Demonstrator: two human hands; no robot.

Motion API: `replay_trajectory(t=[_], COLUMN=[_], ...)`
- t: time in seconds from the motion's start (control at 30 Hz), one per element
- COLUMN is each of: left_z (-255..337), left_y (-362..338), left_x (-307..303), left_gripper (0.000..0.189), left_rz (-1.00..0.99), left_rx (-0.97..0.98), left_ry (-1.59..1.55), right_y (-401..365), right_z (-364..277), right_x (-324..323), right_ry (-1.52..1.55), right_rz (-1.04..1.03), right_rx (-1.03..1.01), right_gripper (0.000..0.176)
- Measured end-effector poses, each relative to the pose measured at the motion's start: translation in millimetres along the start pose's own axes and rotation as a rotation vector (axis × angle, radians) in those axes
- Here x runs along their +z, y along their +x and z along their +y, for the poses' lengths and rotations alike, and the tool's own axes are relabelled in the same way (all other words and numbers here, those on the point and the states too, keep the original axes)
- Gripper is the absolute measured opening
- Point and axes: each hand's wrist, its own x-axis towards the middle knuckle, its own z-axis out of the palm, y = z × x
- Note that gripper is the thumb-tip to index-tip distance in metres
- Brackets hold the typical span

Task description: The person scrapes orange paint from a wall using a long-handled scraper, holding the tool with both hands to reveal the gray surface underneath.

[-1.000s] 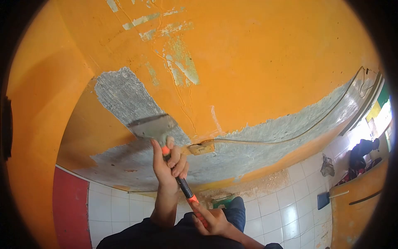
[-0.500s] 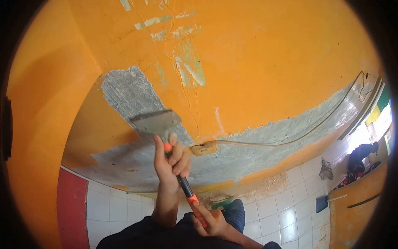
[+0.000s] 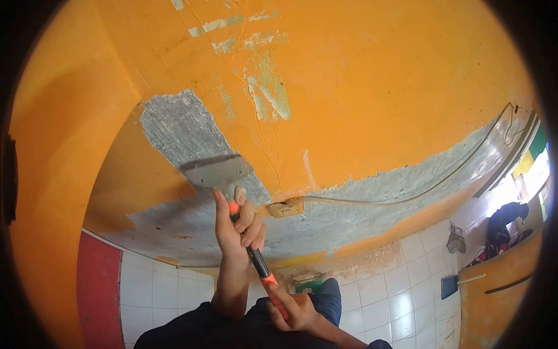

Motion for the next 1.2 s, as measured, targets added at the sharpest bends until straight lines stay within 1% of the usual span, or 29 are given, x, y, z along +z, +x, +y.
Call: replay_trajectory(t=[0.03,0.1,0.13,0.2,0.27,0.37,0.43,0.47,0.57,0.7,0.8,0.87,0.97,1.0,1.03,1.1,1.17,1.2], left_z=[0,-4,-1,8,1,0,3,11,12,10,14,6,16,17,19,19,9,13], left_y=[0,-4,-1,5,0,0,-1,5,6,4,2,-1,7,6,6,6,3,3], left_x=[-1,-2,1,9,-1,-2,3,10,9,13,17,12,19,20,22,22,15,22], left_gripper=[0.046,0.046,0.046,0.047,0.047,0.046,0.046,0.046,0.047,0.047,0.047,0.045,0.051,0.051,0.051,0.050,0.045,0.045], left_rz=[-0.008,0.040,0.039,-0.016,-0.008,0.007,0.037,0.013,-0.021,0.014,0.004,0.052,-0.013,-0.006,0.004,-0.001,-0.001,0.032], left_rx=[0.002,0.004,-0.001,0.025,0.020,0.017,0.008,0.027,0.061,0.021,0.037,0.030,0.051,0.049,0.055,0.066,0.049,0.049], left_ry=[0.005,0.025,0.025,0.015,-0.004,0.006,0.021,0.010,0.025,0.018,0.020,0.001,0.000,-0.003,0.026,0.065,0.005,0.000], right_y=[0,3,4,12,12,0,18,24,15,17,23,14,24,37,32,23,25,23], right_z=[1,2,0,-6,-6,5,0,-2,-2,-7,-17,-14,-11,-16,-17,-17,-14,-16], right_x=[2,0,0,1,1,0,-2,-3,-2,-5,-8,-9,-9,-9,-10,-9,-8,-7], right_ry=[0.016,-0.009,-0.030,-0.022,-0.025,0.006,-0.007,-0.018,-0.038,-0.045,-0.058,-0.085,-0.047,-0.053,-0.052,-0.053,-0.063,-0.069], right_rz=[0.005,0.009,0.013,0.014,0.010,0.001,0.007,0.008,-0.027,-0.009,-0.013,0.013,-0.001,0.054,0.049,0.007,0.032,0.054], right_rx=[0.032,0.005,-0.010,0.024,0.059,0.006,-0.014,-0.040,0.010,0.010,-0.045,0.016,0.003,-0.051,-0.052,0.026,-0.007,-0.019], right_gripper=[0.059,0.060,0.060,0.060,0.059,0.061,0.061,0.061,0.061,0.060,0.060,0.062,0.061,0.060,0.060,0.059,0.059,0.059])
